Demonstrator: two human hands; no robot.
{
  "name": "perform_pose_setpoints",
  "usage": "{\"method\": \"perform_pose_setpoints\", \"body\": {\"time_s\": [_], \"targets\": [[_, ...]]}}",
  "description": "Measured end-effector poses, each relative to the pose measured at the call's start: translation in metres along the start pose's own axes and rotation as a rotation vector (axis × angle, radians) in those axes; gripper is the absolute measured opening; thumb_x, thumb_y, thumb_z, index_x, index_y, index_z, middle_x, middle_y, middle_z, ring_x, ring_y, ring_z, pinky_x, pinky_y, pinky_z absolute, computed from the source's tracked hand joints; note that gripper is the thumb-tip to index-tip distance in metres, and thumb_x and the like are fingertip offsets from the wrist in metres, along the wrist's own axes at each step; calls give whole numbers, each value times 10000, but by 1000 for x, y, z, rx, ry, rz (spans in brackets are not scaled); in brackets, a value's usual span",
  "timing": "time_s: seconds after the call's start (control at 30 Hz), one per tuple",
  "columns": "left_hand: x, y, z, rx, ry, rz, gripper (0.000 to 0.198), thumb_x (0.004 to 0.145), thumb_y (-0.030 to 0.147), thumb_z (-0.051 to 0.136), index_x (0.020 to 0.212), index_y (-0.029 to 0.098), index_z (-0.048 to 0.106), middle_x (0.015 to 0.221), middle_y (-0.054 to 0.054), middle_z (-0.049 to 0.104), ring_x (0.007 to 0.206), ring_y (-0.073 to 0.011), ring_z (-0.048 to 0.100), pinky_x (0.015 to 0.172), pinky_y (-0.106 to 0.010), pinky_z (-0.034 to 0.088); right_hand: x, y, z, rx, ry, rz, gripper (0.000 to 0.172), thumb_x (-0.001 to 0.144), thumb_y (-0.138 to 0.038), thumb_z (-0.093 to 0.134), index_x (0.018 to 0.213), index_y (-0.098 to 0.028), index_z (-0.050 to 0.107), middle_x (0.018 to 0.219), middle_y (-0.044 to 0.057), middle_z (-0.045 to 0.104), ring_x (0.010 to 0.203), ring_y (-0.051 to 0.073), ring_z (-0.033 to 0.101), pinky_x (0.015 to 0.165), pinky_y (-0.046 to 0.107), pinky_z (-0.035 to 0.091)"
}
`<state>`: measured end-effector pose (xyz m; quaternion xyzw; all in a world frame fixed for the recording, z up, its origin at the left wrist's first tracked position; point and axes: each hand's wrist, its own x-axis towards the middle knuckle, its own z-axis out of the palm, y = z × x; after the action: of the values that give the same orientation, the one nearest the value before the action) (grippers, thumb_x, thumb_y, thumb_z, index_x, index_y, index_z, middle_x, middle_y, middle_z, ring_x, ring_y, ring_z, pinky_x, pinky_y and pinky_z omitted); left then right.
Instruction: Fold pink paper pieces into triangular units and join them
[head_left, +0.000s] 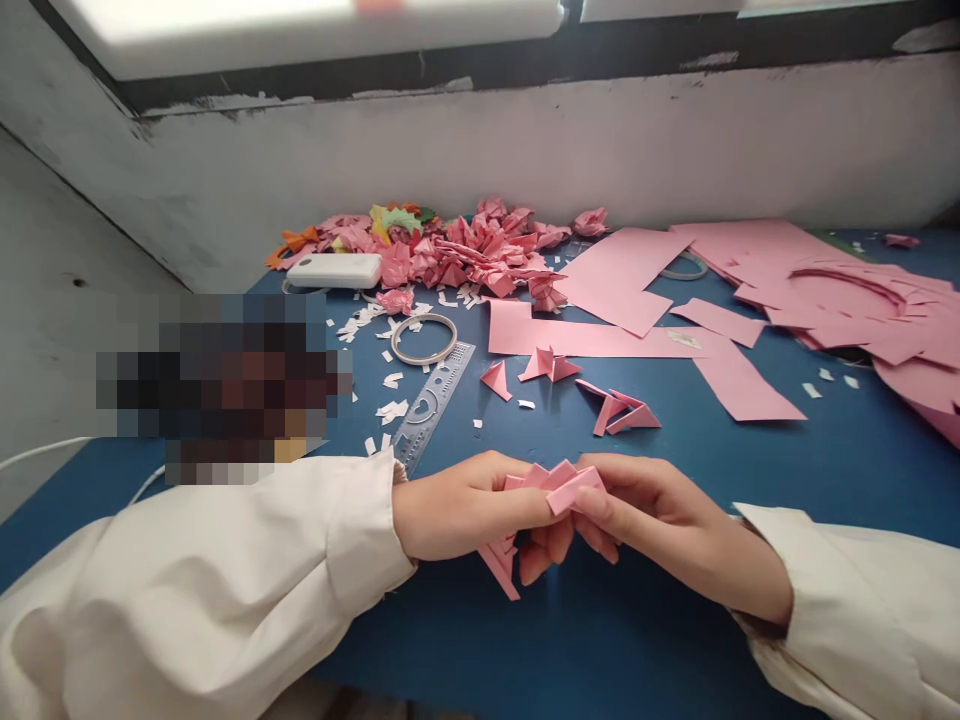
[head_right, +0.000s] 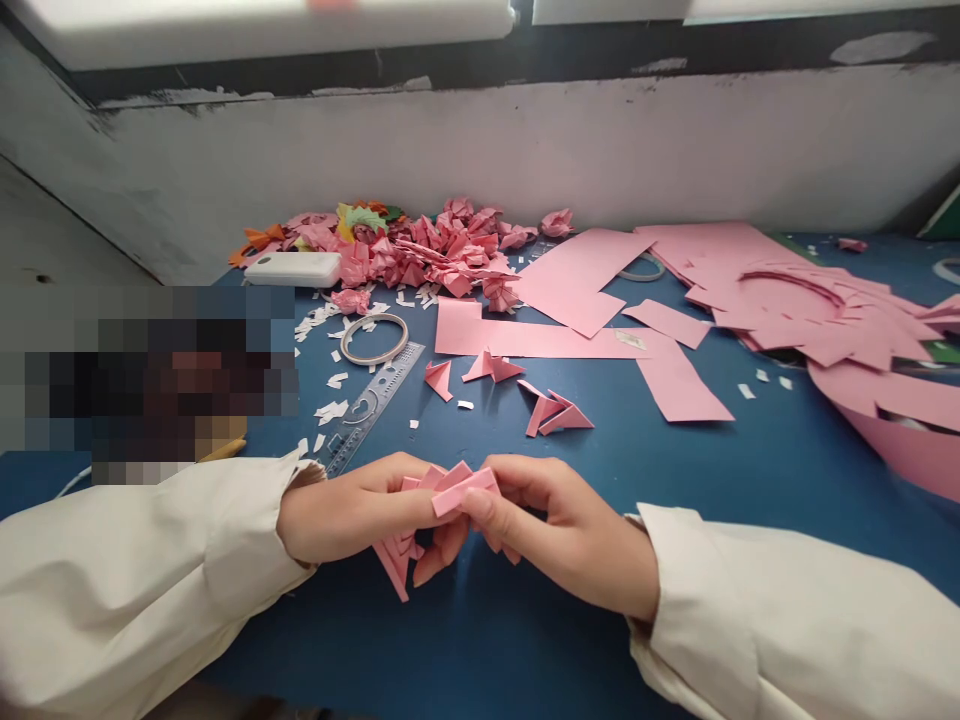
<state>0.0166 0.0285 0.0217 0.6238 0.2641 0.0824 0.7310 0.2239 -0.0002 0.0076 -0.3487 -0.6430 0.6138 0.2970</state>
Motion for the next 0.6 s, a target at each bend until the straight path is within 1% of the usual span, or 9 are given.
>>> {"method": "perform_pose_setpoints", "body": {"time_s": [0.07,0.17,0.27,0.37,0.43,0.5,0.6], "targets": [[0,-1,0,-59,29,-2,369,927,529,563,776,194,564,637,6,577,601,-147,534,611,-261,468,0,0,0,2,8,20,544,988,-698,548,749,-215,621,625,-11,567,532,108,476,523,251,436],[0,-2,1,-109,100,2,444,863,625,660,858,187,584,660,13,589,623,-149,551,632,-264,491,0,-1,0,-3,39,41,537,991,-695,543,752,-219,608,612,-25,540,524,105,454,525,253,419],[0,-3,2,-109,143,-29,511,916,682,627,808,186,578,609,23,570,527,-134,552,531,-247,487,0,-2,1,-10,36,52,569,978,-715,549,695,-222,573,560,-37,482,518,110,445,538,260,419],[0,-4,4,-99,160,-40,500,953,659,606,770,197,551,542,56,530,431,-114,519,441,-221,465,1,-1,1,-16,31,43,589,989,-718,519,669,-224,535,588,-21,507,534,118,465,537,268,425],[-1,-4,4,-90,161,-34,468,944,621,639,764,198,553,506,74,498,411,-107,498,427,-210,455,1,1,2,-25,34,28,601,999,-723,490,659,-228,507,604,-17,510,543,120,472,538,270,426],[-1,-5,4,-88,160,-36,461,923,597,669,731,195,548,475,80,463,406,-99,464,417,-198,419,2,1,2,-43,24,20,619,998,-729,484,635,-228,492,586,-16,506,537,119,469,533,270,417],[-1,-5,2,-114,147,-41,446,899,566,669,699,183,558,467,64,465,418,-92,426,437,-201,372,1,1,2,-74,13,19,632,997,-732,483,620,-225,511,546,-15,512,514,119,471,527,273,413]]}}
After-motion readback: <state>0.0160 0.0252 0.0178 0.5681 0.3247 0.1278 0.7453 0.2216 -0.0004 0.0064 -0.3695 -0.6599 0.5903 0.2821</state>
